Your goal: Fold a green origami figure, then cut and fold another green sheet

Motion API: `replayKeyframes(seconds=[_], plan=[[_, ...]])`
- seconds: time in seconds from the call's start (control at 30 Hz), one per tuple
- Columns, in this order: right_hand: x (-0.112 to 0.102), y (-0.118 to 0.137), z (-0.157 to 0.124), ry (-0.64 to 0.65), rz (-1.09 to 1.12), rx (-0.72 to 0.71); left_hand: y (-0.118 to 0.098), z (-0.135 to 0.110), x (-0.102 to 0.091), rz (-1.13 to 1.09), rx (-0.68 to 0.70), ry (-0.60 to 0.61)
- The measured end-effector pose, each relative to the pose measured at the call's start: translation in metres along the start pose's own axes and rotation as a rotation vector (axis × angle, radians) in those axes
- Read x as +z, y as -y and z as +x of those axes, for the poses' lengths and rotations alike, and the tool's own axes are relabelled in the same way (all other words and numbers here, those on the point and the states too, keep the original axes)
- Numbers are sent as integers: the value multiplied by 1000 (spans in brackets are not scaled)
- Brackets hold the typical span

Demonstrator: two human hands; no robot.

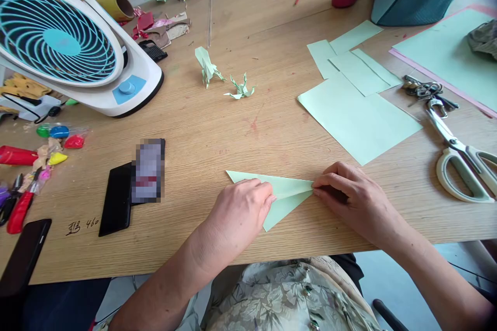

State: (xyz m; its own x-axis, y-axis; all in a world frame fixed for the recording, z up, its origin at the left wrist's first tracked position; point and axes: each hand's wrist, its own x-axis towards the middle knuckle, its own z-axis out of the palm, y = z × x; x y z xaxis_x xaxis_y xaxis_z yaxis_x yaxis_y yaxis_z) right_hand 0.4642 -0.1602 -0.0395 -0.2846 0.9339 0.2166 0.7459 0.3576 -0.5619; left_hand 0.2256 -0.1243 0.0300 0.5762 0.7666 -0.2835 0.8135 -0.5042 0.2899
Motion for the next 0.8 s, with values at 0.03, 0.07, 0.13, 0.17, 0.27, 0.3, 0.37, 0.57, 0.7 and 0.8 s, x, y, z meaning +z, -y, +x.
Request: replayKeyframes(seconds=[0.03,0.07,0.13,0.17,0.27,0.3,0.37,0.57,0.7,0.8], plan=[[-1,-1,0,3,1,4,0,0,0,9,-1,-4],[-2,-1,-1,5,1,9,1,0,1,19,0,-6],[-4,-2,-1,6,-1,14,-1,0,1,54,0,-7],[-4,-2,0,6,-3,14,-3,0,1,74,0,-4],[-4,-2,2,11,-8,10,-12,3,0,134,1,33],[-4,-2,2,12,-8,9,-15,4,0,154,3,56],[-4,-1,3,16,-7,8,-22,7,-2,203,0,103],[-4,-2,4,39,-19,23,-39,22,-6,353,-58,159],[-5,-1,6,58,-29,41,-42,27,-11,354,-62,207],[-4,0,9,61,-42,51,-41,29,-13,328,-68,194]])
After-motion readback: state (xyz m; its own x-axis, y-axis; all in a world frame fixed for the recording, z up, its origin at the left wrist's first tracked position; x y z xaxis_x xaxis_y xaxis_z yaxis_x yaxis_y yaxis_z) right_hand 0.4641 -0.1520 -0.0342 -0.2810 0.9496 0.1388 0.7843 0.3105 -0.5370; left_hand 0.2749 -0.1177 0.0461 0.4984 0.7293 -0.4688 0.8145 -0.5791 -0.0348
